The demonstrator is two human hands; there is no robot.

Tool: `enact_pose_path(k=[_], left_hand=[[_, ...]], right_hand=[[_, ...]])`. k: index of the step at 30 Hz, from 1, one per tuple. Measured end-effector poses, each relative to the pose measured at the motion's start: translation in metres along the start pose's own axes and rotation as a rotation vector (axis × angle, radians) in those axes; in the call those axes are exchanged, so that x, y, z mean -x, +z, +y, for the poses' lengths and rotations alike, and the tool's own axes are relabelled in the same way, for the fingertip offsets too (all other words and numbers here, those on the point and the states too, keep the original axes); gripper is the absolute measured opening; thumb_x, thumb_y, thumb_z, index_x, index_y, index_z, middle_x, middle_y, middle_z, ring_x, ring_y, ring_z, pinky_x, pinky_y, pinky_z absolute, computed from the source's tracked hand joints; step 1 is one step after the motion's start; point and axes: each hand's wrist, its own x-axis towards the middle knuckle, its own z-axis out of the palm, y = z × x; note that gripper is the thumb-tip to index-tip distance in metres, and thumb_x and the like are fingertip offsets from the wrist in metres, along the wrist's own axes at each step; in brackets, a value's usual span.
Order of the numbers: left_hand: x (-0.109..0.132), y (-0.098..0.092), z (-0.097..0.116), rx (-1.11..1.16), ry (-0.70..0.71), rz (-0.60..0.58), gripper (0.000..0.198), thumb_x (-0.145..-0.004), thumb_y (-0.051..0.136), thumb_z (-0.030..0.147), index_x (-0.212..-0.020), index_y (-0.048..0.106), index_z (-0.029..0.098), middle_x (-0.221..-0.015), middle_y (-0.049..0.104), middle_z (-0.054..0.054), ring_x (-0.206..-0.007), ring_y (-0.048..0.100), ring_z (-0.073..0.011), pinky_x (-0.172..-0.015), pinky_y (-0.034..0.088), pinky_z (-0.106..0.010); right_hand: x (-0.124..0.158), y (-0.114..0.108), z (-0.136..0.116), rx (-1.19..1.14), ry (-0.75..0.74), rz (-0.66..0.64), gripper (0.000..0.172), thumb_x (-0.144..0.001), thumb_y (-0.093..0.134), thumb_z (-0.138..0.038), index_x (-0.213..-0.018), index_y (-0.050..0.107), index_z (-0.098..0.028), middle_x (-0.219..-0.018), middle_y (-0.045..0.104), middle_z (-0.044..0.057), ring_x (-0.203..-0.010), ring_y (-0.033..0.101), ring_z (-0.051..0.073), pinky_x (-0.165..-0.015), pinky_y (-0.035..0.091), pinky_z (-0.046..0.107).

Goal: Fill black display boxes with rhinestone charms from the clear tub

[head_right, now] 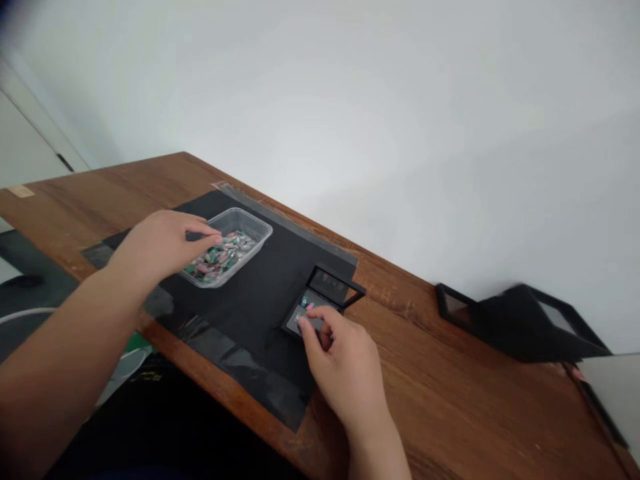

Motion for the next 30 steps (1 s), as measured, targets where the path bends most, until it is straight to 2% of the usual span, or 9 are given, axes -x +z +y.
enact_pose_path(k=[3, 5, 8, 12, 17, 24, 26, 30], left_hand=[[0.009, -0.002, 0.009, 0.0, 0.063, 0.108, 0.024, -0.09, 0.062, 0.045, -0.092, 0.082, 0.031, -0.125, 0.072, -0.004, -0.127, 0.054, -0.0369, -0.102, 0.046, -0.052], [0.013, -0.003, 0.015, 0.022, 0.082, 0.161, 0.021, -0.09, 0.064, 0.042, -0.09, 0.082, 0.032, -0.126, 0.071, -0.003, -0.129, 0.053, -0.0356, -0.105, 0.044, -0.053], [0.015, 0.001, 0.019, 0.054, 0.118, 0.215, 0.019, -0.089, 0.065, 0.039, -0.085, 0.081, 0.031, -0.118, 0.073, -0.004, -0.121, 0.057, -0.0347, -0.101, 0.046, -0.053], [0.012, 0.013, 0.013, 0.084, 0.164, 0.329, 0.013, -0.085, 0.071, 0.035, -0.078, 0.081, 0.029, -0.109, 0.075, -0.004, -0.112, 0.058, -0.0354, -0.096, 0.046, -0.054], [0.016, 0.017, 0.013, 0.209, 0.248, 0.396, 0.007, -0.08, 0.077, 0.029, -0.074, 0.077, 0.027, -0.092, 0.077, -0.003, -0.096, 0.064, -0.0283, -0.088, 0.049, -0.045], [0.033, 0.013, 0.042, 0.509, 0.564, 0.55, 0.012, -0.081, 0.08, 0.025, -0.072, 0.072, 0.024, -0.084, 0.074, -0.001, -0.089, 0.065, -0.0204, -0.086, 0.051, -0.037], [0.04, 0.016, 0.052, 0.566, 0.61, 0.542, 0.012, -0.081, 0.08, 0.024, -0.073, 0.072, 0.023, -0.085, 0.073, -0.001, -0.088, 0.064, -0.0193, -0.085, 0.052, -0.036], [0.056, 0.025, 0.07, 0.707, 0.628, 0.435, 0.012, -0.08, 0.081, 0.019, -0.074, 0.071, 0.021, -0.085, 0.072, -0.001, -0.084, 0.065, -0.017, -0.084, 0.051, -0.036]], right_hand=[[0.0, 0.0, 0.0, 0.001, 0.004, 0.0, 0.027, -0.095, 0.056, -0.048, -0.1, 0.073, -0.028, -0.058, 0.053, -0.004, -0.055, 0.052, 0.015, -0.053, 0.033, 0.026], [0.0, 0.0, 0.0, -0.002, 0.009, 0.003, 0.027, -0.095, 0.056, -0.048, -0.099, 0.073, -0.028, -0.058, 0.053, -0.004, -0.054, 0.051, 0.015, -0.053, 0.033, 0.026], [0.0, 0.0, 0.0, -0.002, 0.01, 0.009, 0.027, -0.095, 0.057, -0.048, -0.1, 0.073, -0.028, -0.058, 0.052, -0.004, -0.055, 0.051, 0.015, -0.054, 0.033, 0.026], [0.0, 0.0, -0.001, -0.007, 0.009, 0.01, 0.027, -0.095, 0.057, -0.048, -0.1, 0.073, -0.028, -0.057, 0.052, -0.004, -0.054, 0.051, 0.015, -0.054, 0.033, 0.026], [0.002, 0.0, -0.002, -0.012, 0.009, -0.005, 0.026, -0.095, 0.056, -0.048, -0.101, 0.073, -0.028, -0.058, 0.052, -0.004, -0.054, 0.051, 0.015, -0.054, 0.032, 0.026], [0.002, 0.0, -0.002, -0.028, -0.008, 0.023, 0.024, -0.095, 0.057, -0.047, -0.1, 0.073, -0.029, -0.058, 0.051, -0.005, -0.054, 0.05, 0.013, -0.053, 0.032, 0.026], [0.002, -0.001, -0.002, -0.038, -0.014, 0.043, 0.024, -0.095, 0.058, -0.046, -0.1, 0.073, -0.029, -0.057, 0.049, -0.005, -0.053, 0.048, 0.013, -0.053, 0.032, 0.025], [0.005, -0.001, -0.002, -0.106, -0.055, 0.067, 0.02, -0.093, 0.063, -0.043, -0.099, 0.073, -0.027, -0.056, 0.046, -0.007, -0.05, 0.045, 0.011, -0.051, 0.031, 0.024]])
